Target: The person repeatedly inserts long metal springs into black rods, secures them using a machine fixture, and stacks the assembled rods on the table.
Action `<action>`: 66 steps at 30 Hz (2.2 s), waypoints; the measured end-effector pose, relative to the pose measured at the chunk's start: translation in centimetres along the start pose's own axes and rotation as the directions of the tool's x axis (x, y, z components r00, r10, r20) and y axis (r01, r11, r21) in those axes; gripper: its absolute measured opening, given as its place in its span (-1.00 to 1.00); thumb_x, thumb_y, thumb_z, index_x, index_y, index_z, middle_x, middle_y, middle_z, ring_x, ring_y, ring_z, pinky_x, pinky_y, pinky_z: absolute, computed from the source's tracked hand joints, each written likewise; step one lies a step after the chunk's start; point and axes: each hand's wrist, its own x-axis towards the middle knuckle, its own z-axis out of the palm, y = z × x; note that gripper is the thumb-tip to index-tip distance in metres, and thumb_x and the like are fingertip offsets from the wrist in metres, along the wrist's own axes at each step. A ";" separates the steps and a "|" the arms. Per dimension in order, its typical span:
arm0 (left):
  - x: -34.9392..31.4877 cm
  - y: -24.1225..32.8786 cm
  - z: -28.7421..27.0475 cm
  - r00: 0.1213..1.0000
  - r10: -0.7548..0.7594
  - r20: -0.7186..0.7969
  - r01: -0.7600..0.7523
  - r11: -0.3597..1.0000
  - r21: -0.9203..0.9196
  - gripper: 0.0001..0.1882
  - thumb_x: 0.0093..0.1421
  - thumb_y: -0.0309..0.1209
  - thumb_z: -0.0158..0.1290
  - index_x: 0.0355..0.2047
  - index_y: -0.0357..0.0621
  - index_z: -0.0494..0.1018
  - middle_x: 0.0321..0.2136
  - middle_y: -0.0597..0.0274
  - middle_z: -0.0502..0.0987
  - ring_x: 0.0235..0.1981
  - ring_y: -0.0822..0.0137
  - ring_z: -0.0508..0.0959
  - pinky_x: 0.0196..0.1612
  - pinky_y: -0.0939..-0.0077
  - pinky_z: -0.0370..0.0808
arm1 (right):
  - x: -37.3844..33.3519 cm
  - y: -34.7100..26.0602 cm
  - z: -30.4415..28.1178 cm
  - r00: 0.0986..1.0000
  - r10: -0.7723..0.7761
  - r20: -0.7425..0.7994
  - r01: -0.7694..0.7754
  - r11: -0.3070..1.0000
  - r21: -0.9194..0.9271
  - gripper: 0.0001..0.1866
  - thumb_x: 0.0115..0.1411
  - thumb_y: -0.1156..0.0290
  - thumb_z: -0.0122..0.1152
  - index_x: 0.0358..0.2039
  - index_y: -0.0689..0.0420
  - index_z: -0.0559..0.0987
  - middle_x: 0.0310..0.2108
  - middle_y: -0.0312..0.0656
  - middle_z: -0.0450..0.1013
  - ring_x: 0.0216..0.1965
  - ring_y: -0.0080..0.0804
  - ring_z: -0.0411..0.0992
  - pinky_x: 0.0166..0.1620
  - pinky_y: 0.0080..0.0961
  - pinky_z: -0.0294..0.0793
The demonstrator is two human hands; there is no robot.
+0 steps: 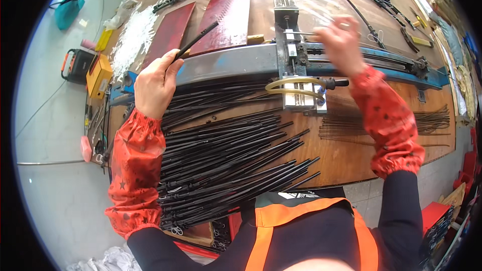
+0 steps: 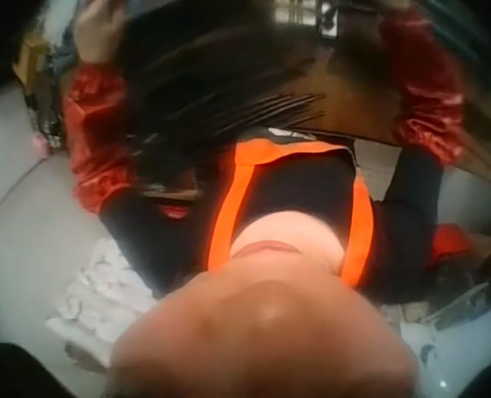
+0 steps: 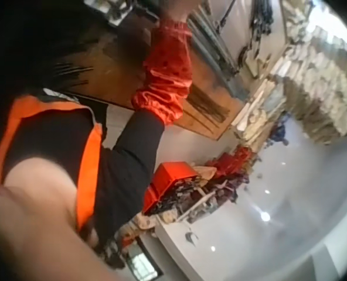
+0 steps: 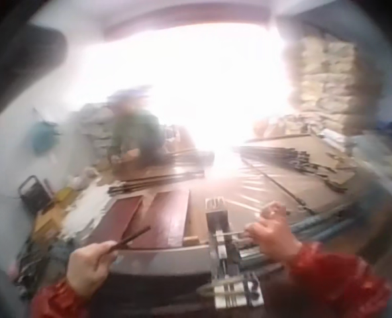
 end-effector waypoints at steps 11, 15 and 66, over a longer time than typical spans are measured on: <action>6.3 8.9 12.1 0.909 0.348 0.230 -0.331 0.937 -0.112 -0.78 0.34 -0.19 0.06 -0.18 -0.03 0.53 -0.38 0.08 0.61 -0.35 -0.02 0.64 -0.37 0.14 0.58 | -15.1 14.7 -11.2 0.938 0.313 0.149 -0.235 0.890 -0.391 -0.92 0.32 0.29 0.20 -0.20 -0.09 0.59 -0.28 -0.38 0.58 -0.03 -0.38 0.48 0.30 -0.24 0.08; 5.8 7.8 12.6 0.923 0.309 0.231 -0.287 0.950 -0.123 -0.71 0.37 -0.14 0.02 -0.27 -0.11 0.50 -0.35 0.04 0.59 -0.31 -0.07 0.62 -0.26 0.09 0.56 | -15.2 14.0 -10.6 0.931 0.346 0.119 -0.300 0.908 -0.292 -0.91 0.30 0.38 0.26 -0.22 0.07 0.62 -0.32 -0.30 0.52 -0.12 -0.35 0.46 0.16 -0.34 0.27; -1.2 2.6 12.9 0.780 0.626 -0.007 -0.620 0.773 0.131 -0.86 0.06 -0.27 0.26 -0.49 0.16 0.49 -0.50 0.44 0.50 -0.44 0.31 0.52 -0.30 0.24 0.36 | -13.5 -12.8 -10.5 0.807 0.148 0.571 -0.394 0.856 0.335 -0.77 0.00 0.60 0.23 -0.26 0.17 0.53 -0.40 -0.10 0.41 -0.28 -0.11 0.42 -0.22 -0.24 0.41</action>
